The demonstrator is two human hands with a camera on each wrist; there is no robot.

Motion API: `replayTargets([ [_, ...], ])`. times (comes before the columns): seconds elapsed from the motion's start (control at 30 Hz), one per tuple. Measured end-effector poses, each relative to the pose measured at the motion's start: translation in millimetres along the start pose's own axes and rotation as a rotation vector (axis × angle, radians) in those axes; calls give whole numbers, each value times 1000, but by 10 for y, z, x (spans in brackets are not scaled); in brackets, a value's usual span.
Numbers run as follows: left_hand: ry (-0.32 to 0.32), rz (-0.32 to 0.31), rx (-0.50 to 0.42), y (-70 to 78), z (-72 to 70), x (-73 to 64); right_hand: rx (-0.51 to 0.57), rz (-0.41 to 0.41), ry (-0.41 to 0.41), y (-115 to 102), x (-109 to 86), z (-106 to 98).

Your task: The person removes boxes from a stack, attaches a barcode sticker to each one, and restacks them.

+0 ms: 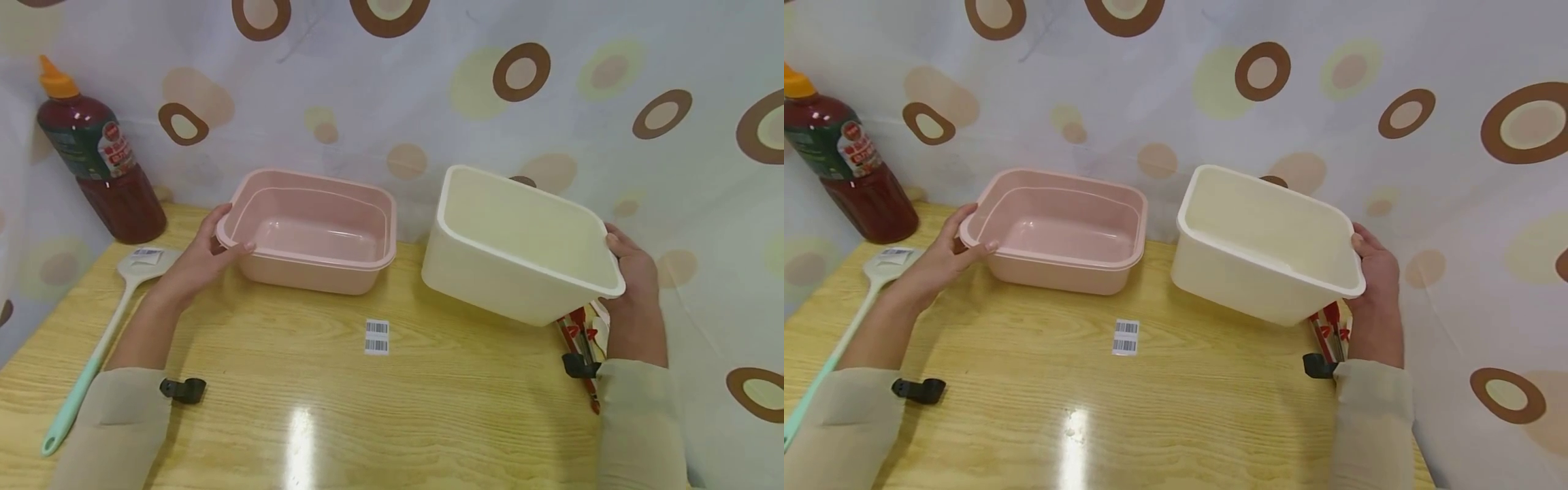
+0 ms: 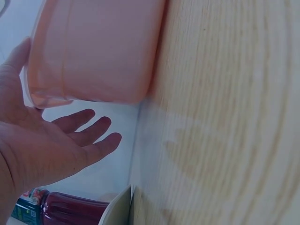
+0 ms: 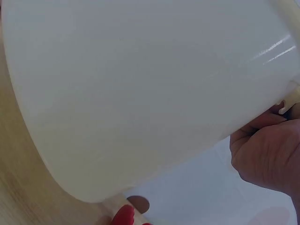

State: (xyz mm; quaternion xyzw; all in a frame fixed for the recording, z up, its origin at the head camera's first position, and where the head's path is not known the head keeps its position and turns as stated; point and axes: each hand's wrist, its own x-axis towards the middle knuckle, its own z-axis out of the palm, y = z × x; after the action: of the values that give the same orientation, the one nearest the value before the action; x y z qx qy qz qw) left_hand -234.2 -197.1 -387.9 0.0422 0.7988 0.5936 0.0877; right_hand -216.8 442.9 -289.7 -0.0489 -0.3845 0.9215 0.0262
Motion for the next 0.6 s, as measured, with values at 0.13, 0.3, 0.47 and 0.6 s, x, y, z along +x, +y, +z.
replayTargets([
  [0.13, 3, -6, 11, -5, 4, -1, -70, -15, 34, 54, 18, -103],
  [0.3, 1, -9, 7, -20, 2, 10, -120, -3, 40, 141, 64, -202],
  [0.47, -2, -7, 2, -28, -3, 27, -212, -7, 86, 230, 116, -292],
  [0.6, -4, 1, 4, -30, -6, 27, -324, 5, 153, 295, 155, -334],
])
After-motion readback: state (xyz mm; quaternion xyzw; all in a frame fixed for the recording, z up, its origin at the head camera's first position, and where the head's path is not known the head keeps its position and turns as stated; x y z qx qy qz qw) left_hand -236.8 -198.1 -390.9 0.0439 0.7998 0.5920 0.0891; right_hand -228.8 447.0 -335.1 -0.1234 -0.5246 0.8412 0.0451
